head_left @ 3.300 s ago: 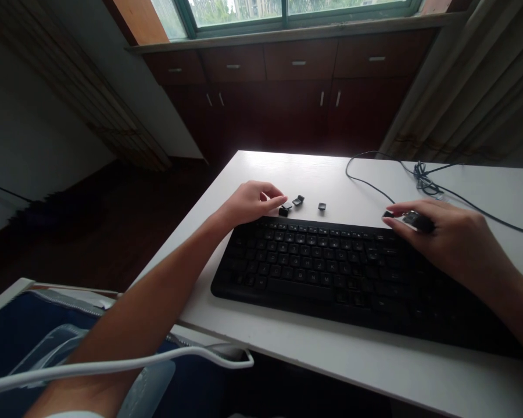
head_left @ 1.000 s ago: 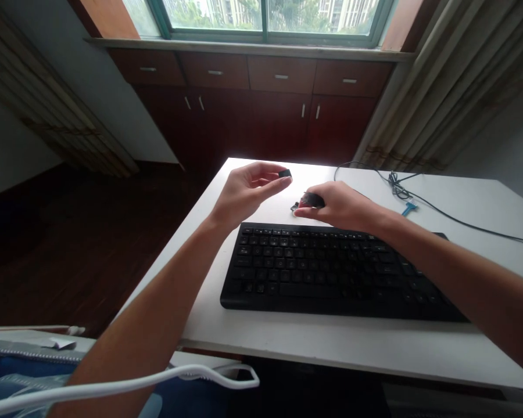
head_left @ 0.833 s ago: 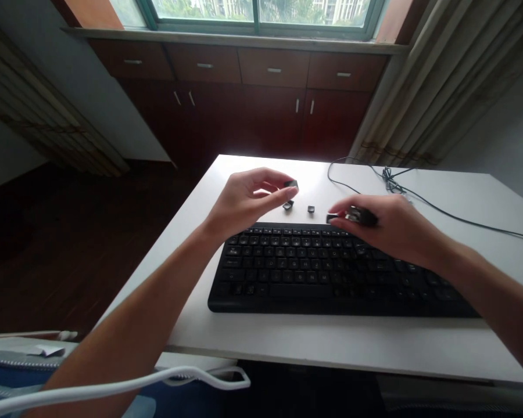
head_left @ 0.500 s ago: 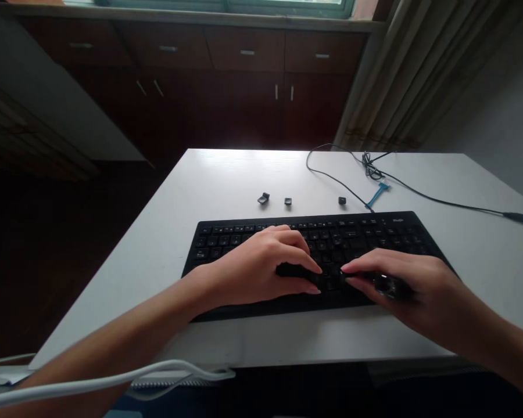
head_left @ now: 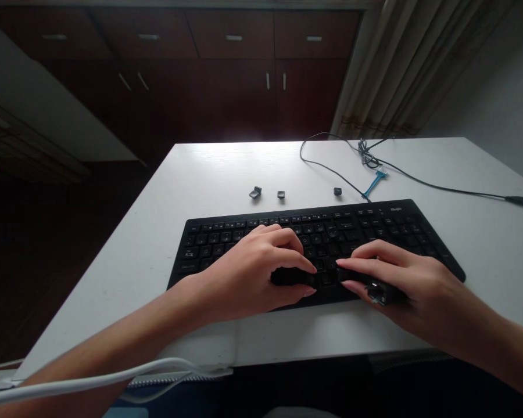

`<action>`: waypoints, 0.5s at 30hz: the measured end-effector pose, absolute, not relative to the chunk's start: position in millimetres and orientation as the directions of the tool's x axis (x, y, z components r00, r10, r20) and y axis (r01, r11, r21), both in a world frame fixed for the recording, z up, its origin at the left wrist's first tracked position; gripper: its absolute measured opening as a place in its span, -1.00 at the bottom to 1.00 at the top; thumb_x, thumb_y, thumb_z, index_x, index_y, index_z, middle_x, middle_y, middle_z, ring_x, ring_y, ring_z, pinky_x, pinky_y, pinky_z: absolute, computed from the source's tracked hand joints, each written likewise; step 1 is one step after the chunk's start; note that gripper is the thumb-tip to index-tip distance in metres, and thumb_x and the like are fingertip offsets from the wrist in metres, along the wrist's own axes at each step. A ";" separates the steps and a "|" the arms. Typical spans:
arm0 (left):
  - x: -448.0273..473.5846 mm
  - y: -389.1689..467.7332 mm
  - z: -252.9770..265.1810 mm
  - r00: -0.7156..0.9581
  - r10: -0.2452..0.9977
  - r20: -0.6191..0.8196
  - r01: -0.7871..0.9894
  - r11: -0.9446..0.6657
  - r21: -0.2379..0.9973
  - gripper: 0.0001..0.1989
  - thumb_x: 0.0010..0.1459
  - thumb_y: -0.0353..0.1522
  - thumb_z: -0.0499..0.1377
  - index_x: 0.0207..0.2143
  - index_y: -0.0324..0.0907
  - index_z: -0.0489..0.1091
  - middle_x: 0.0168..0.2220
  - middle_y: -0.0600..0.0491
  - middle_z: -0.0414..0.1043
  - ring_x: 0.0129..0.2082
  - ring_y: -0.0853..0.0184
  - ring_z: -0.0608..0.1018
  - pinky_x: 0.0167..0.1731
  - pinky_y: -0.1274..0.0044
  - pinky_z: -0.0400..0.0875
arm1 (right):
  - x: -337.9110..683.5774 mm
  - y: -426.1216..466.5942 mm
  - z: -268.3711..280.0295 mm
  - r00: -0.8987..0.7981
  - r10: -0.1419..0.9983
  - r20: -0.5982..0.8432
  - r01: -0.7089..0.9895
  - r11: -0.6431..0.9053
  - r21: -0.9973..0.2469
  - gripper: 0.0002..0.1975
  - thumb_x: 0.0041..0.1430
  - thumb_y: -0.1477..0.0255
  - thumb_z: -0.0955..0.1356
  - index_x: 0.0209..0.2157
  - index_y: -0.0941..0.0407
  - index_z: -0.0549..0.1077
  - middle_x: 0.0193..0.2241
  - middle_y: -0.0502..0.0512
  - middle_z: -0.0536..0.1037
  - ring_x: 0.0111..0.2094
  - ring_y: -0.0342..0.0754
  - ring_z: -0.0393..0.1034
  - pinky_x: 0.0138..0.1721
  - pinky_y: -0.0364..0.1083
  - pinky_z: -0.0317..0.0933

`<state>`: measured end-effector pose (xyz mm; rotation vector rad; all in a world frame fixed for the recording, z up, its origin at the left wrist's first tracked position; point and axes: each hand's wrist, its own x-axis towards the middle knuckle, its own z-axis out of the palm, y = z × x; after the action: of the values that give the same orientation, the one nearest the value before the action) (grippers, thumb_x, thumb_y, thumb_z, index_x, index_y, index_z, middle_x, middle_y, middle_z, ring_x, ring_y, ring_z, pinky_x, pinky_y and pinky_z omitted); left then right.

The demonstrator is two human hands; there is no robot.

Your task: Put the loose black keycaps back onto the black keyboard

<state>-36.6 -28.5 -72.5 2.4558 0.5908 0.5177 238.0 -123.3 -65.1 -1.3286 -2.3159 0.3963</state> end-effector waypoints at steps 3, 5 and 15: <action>-36.6 -28.6 -72.7 0.829 0.512 0.227 0.297 -0.745 0.597 -0.76 0.23 -0.23 0.34 -0.05 0.01 0.59 -0.16 0.08 0.50 -0.17 0.33 0.51 -0.06 0.46 0.29 | 237.4 -122.5 -63.8 -0.450 0.861 0.236 0.737 0.507 -0.446 -0.58 0.35 0.47 0.37 0.21 -0.03 0.43 -0.01 0.13 0.53 -0.23 -0.06 0.56 -0.23 -0.11 0.47; -36.7 -28.5 -72.6 0.832 0.506 0.228 0.290 -0.747 0.598 -0.75 0.24 -0.24 0.34 -0.03 0.02 0.58 -0.15 0.08 0.51 -0.16 0.33 0.51 -0.04 0.46 0.29 | 236.9 -121.5 -62.2 -0.462 0.857 0.228 0.728 0.513 -0.454 -0.57 0.34 0.51 0.36 0.20 -0.04 0.43 0.01 0.12 0.53 -0.20 -0.05 0.56 -0.21 -0.11 0.47; -36.4 -27.9 -71.2 0.835 0.489 0.252 0.258 -0.753 0.605 -0.83 0.25 -0.26 0.33 -0.11 0.00 0.62 -0.16 0.03 0.51 -0.19 0.32 0.51 -0.06 0.46 0.36 | 234.9 -120.3 -59.1 -0.538 0.794 0.283 0.717 0.608 -0.341 -0.45 0.19 0.71 0.30 0.16 0.01 0.45 0.05 0.14 0.58 -0.10 0.04 0.60 -0.21 -0.10 0.49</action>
<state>-36.4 -27.9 -71.2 2.4447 0.5462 0.5395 234.9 -120.3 -59.1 -1.2058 -2.4278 0.2562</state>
